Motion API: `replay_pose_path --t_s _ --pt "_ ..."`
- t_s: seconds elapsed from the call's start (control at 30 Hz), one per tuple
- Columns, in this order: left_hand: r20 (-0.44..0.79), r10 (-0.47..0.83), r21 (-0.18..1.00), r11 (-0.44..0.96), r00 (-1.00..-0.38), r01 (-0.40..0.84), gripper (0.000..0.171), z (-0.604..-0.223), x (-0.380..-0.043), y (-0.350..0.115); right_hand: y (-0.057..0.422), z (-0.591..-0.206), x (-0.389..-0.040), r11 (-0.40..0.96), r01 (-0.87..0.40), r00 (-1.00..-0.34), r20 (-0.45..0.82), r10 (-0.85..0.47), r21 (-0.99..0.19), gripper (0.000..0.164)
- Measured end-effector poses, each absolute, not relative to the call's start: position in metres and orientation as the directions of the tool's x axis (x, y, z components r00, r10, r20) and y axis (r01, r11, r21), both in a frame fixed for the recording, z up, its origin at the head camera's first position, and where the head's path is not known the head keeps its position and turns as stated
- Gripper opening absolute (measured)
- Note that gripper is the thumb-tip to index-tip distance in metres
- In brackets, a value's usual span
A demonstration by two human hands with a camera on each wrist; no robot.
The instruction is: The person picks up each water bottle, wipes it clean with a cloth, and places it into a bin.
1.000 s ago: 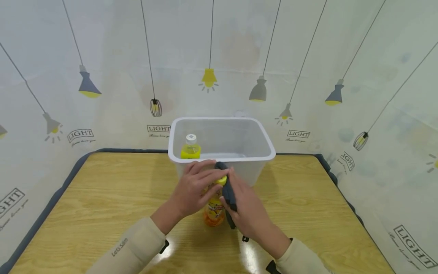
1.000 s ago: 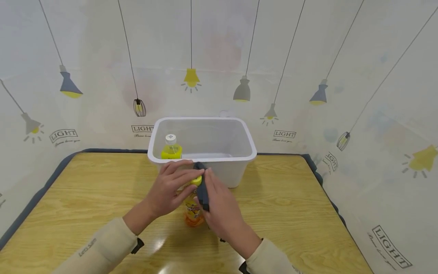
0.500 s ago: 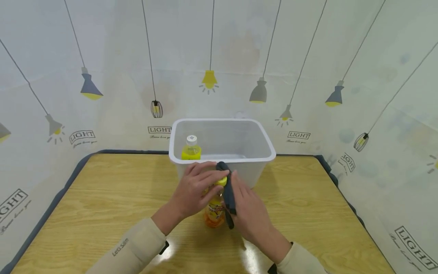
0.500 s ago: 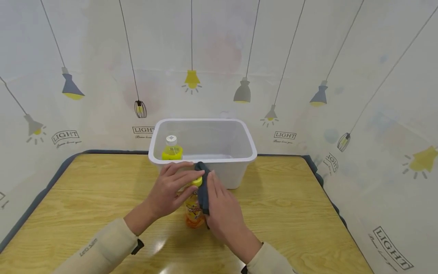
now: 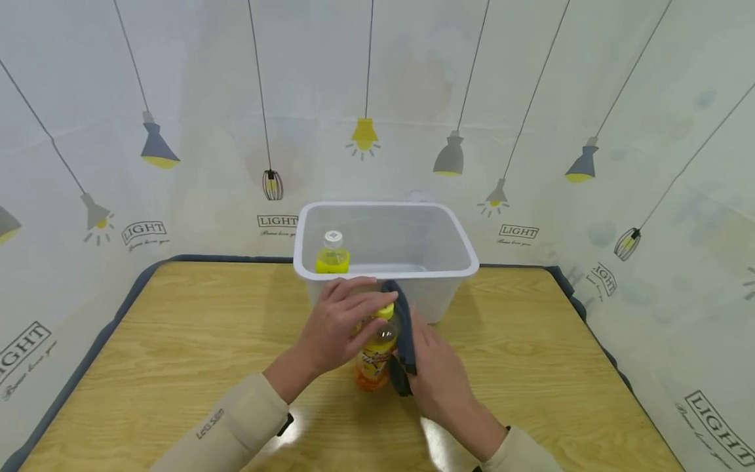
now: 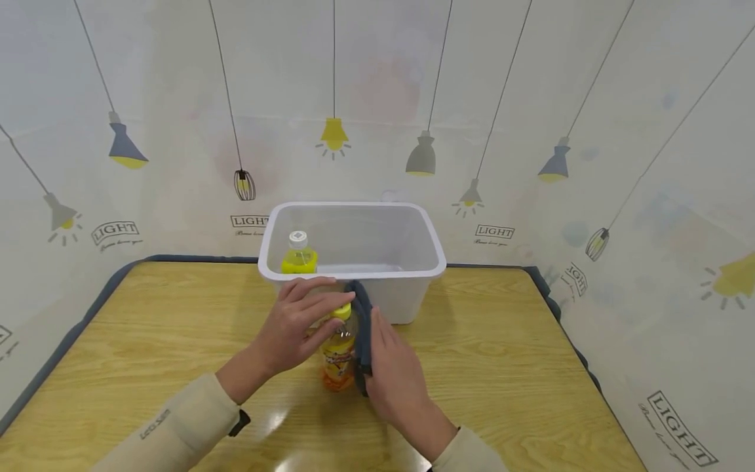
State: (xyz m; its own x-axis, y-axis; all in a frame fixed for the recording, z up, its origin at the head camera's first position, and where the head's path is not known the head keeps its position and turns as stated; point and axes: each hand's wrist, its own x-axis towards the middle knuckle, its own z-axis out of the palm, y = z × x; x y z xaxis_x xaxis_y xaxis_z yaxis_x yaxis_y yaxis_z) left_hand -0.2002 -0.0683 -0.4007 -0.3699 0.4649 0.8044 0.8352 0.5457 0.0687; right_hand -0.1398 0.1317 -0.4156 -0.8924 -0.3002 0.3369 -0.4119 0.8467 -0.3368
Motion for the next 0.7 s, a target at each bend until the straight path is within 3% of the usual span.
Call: replay_pose_path --t_s 0.17,0.27,0.37,0.6,0.7 --pt "0.803 0.468 0.068 0.543 -0.369 0.837 0.037 -0.401 -0.201 -0.069 0.138 -0.434 -0.147 0.782 -0.442 -0.896 0.243 -0.371 -0.44 0.059" --pt "0.805 0.469 0.062 0.544 -0.364 0.837 0.036 -0.401 -0.201 -0.069 0.141 -0.448 -0.151 0.766 -0.468 -0.882 0.189 -0.431 -0.441 0.062" --pt "0.805 0.47 0.057 0.546 -0.362 0.836 0.037 -0.401 -0.202 -0.069 0.142 -0.46 -0.154 0.794 -0.479 -0.875 0.126 -0.468 -0.374 0.062" --pt "0.787 0.482 0.067 0.553 -0.385 0.83 0.038 -0.402 -0.201 -0.069 0.143 -0.477 -0.152 0.867 -0.497 -0.866 -0.042 -0.498 -0.035 0.054" --pt "0.782 0.483 0.071 0.558 -0.393 0.827 0.038 -0.402 -0.201 -0.069 0.143 -0.48 -0.153 0.869 -0.494 -0.867 -0.059 -0.495 -0.032 0.054"
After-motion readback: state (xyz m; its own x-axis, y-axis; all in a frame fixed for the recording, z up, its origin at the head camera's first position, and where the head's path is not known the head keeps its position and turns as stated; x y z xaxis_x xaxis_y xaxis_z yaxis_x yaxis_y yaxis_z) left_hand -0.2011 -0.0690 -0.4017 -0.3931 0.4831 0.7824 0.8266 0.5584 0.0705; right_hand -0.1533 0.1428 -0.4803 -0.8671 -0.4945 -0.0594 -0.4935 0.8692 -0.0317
